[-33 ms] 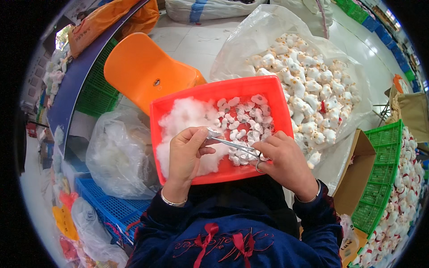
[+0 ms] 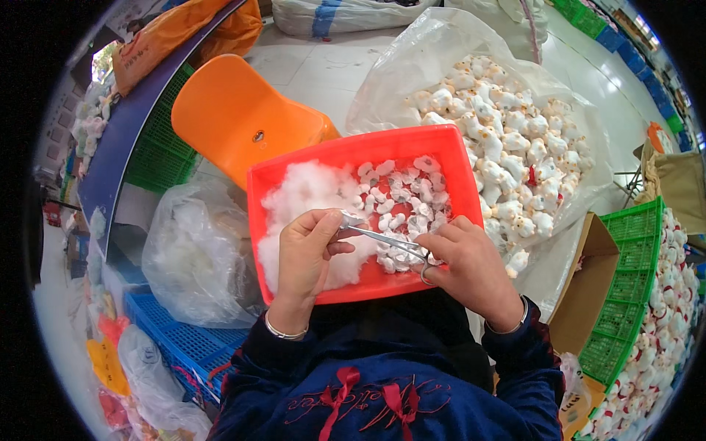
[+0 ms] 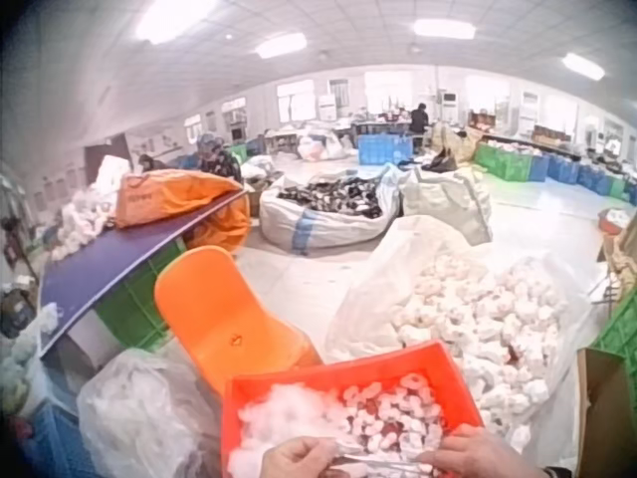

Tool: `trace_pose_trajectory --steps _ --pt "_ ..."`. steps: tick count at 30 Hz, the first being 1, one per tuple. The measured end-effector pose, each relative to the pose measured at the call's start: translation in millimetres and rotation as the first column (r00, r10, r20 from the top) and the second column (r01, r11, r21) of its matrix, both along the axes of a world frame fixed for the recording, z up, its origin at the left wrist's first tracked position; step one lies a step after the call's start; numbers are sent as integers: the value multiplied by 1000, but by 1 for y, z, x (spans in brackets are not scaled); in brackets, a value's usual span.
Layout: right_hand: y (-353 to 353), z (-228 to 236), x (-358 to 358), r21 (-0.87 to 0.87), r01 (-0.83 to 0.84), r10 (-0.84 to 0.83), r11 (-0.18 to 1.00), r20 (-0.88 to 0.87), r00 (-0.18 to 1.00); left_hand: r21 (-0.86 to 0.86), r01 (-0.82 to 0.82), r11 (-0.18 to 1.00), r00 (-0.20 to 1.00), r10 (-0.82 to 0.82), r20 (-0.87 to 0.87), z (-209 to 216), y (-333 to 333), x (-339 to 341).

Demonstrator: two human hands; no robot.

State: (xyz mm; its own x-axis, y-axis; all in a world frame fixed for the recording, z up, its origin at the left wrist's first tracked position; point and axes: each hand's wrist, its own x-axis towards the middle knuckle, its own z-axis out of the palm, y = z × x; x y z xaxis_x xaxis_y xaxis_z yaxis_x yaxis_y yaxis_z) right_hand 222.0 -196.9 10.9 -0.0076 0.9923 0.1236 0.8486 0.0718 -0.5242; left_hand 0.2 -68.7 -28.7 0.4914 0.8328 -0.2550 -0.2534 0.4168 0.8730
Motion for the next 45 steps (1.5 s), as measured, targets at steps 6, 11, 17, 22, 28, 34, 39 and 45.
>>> trace_pose_trajectory --steps 6,11,17,22,28,34,39,45 --pt "-3 -1 4 5 24 -24 1000 30 999 -3 -10 1000 1000 10 1 4 0 0" --pt "-2 0 2 17 2 -2 1000 34 999 12 8 1000 1000 -8 -12 4 -1 -1" --pt "-4 3 0 -17 6 -6 1000 27 1000 40 9 999 998 -7 -55 6 -4 0" --pt "0 8 -4 11 27 -28 1000 28 999 73 37 997 994 -30 -104 6 -6 2" --pt "2 15 -9 -79 17 -13 997 61 998 178 80 981 979 -43 -200 6 -6 -1" --pt "-3 3 -1 -78 -35 30 996 -63 998 161 76 984 995 -65 -74 2 -2 -11" --pt "-1 1 -5 -55 -47 40 997 -123 992 167 121 979 992 -115 -44 7 -4 -8" --pt "-2 5 -11 -116 -38 1 993 -299 954 214 111 970 991 -123 45 7 -7 -5"
